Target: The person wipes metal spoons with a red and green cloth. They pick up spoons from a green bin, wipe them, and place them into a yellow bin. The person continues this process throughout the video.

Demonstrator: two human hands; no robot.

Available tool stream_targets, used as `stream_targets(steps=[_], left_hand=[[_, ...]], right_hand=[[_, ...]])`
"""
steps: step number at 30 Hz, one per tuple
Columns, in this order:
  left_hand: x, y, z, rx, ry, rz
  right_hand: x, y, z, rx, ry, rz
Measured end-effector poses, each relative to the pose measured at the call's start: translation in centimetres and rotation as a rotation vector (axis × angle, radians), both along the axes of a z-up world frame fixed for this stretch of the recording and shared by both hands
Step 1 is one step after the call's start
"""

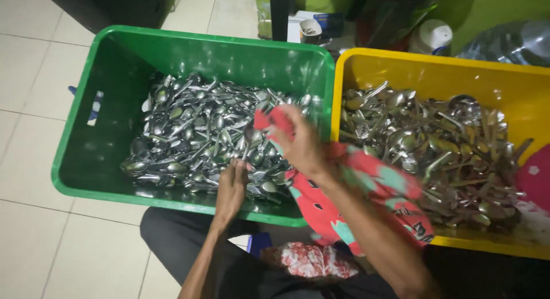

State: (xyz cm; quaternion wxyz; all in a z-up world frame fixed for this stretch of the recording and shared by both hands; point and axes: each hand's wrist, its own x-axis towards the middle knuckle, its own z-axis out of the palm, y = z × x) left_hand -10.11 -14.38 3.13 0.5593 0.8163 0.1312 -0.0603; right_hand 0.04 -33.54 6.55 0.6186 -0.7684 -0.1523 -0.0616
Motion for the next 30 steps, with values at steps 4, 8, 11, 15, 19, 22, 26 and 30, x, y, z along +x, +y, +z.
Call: stream_targets(steps=[4,8,11,15,19,22,26,30], left_hand=[[0.1,-0.4,0.0,0.007,0.008,0.008],[0.0,-0.7,-0.5,0.024,-0.01,-0.021],[0.5,-1.3,0.4,0.021,0.016,-0.014],[0.2,-1.3,-0.1,-0.003,0.018,0.017],[-0.2,-1.0,-0.6,0.024,0.026,-0.015],[0.1,-0.9,0.0,0.027,0.015,-0.027],[0.1,-1.4,0.8,0.016,0.022,-0.028],[0.0,-1.0,0.9,-0.06,0.059,0.049]], right_hand=[[-0.8,3.2,-5.2,-0.576,-0.331,-0.007],[0.4,3.8,-8.7,-0.861,-0.433,0.013],[1.3,3.7,-6.4,-0.815,-0.386,-0.055],[0.3,4.6,-8.8,-0.756,-0.385,-0.031],[1.3,4.3,-10.5,-0.841,-0.473,-0.131],[0.4,4.4,-9.7,-0.836,-0.441,-0.093],[1.4,3.4,-6.7,-0.69,-0.147,-0.128],[0.8,1.9,-3.3,-0.43,-0.039,-0.277]])
